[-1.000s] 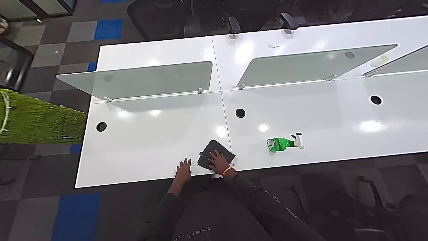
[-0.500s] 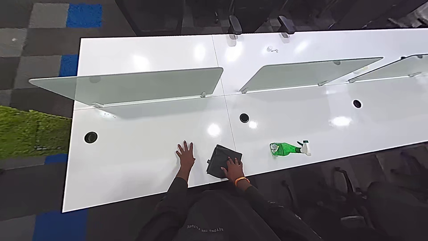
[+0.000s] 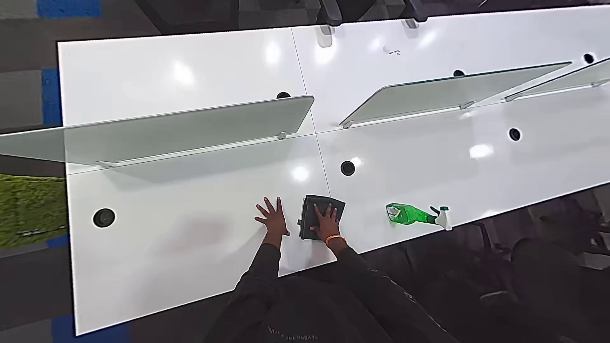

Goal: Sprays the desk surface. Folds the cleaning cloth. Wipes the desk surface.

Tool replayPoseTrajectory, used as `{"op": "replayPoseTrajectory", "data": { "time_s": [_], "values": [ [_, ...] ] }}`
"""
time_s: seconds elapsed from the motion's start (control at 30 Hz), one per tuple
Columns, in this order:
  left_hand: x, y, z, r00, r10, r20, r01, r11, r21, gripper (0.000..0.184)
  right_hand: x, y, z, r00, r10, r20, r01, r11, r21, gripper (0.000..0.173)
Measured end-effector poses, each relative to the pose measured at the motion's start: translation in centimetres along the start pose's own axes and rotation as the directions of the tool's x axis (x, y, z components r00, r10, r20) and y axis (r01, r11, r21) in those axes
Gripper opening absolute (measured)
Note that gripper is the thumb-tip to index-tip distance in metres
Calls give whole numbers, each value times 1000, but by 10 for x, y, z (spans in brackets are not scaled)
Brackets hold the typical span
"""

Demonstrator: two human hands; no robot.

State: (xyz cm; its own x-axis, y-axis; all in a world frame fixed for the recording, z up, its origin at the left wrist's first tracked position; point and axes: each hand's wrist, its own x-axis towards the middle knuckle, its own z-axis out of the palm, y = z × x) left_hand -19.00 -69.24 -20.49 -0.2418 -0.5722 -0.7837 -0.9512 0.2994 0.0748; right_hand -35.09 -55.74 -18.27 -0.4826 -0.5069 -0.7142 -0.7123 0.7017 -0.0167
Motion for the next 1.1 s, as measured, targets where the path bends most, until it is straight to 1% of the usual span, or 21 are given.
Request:
{"op": "replayPoseTrajectory", "data": {
  "time_s": [0.1,0.2,0.27,0.43,0.57,0.67,0.77,0.83,0.87,0.93,0.97,1.03,1.1],
  "values": [
    [5,4,-5,999,-29,30,29,999,-13,174,33,-2,-28,999,-36,-20,36,999,-26,105],
    [10,6,-1,998,-43,40,44,999,-32,175,68,-3,-57,991,-121,-65,118,992,-37,104],
    [12,6,3,997,-54,53,56,998,-21,175,94,-10,-81,984,-163,-68,161,986,-36,103],
    [13,7,3,997,-66,32,67,997,-32,173,162,-43,-147,976,-181,-118,178,983,-37,105],
    [14,8,4,996,-77,38,78,996,-42,172,201,-63,-181,954,-222,-200,223,975,-19,107],
    [15,8,4,995,-86,40,88,995,-43,172,226,-73,-199,958,-221,-183,218,975,-39,109],
    [15,7,6,995,-93,31,94,995,-43,173,231,-84,-202,961,-200,-189,196,980,-41,107],
    [15,9,5,995,-94,34,95,995,-35,173,222,-94,-194,955,-222,-199,221,975,-27,102],
    [15,9,5,995,-94,38,95,995,-31,173,212,-101,-187,943,-264,-202,265,964,-24,100],
    [13,10,3,994,-101,44,102,994,-27,174,179,-123,-165,888,-409,-208,410,911,-41,93],
    [13,11,3,994,-102,41,103,994,-21,174,168,-138,-152,857,-481,-184,475,876,-80,91],
    [13,10,4,995,-97,29,98,995,-14,174,153,-170,-128,815,-577,-48,560,807,-184,93],
    [11,10,6,996,-94,8,94,995,-17,173,144,-183,-113,770,-636,56,629,739,-242,89]
  ]
}}
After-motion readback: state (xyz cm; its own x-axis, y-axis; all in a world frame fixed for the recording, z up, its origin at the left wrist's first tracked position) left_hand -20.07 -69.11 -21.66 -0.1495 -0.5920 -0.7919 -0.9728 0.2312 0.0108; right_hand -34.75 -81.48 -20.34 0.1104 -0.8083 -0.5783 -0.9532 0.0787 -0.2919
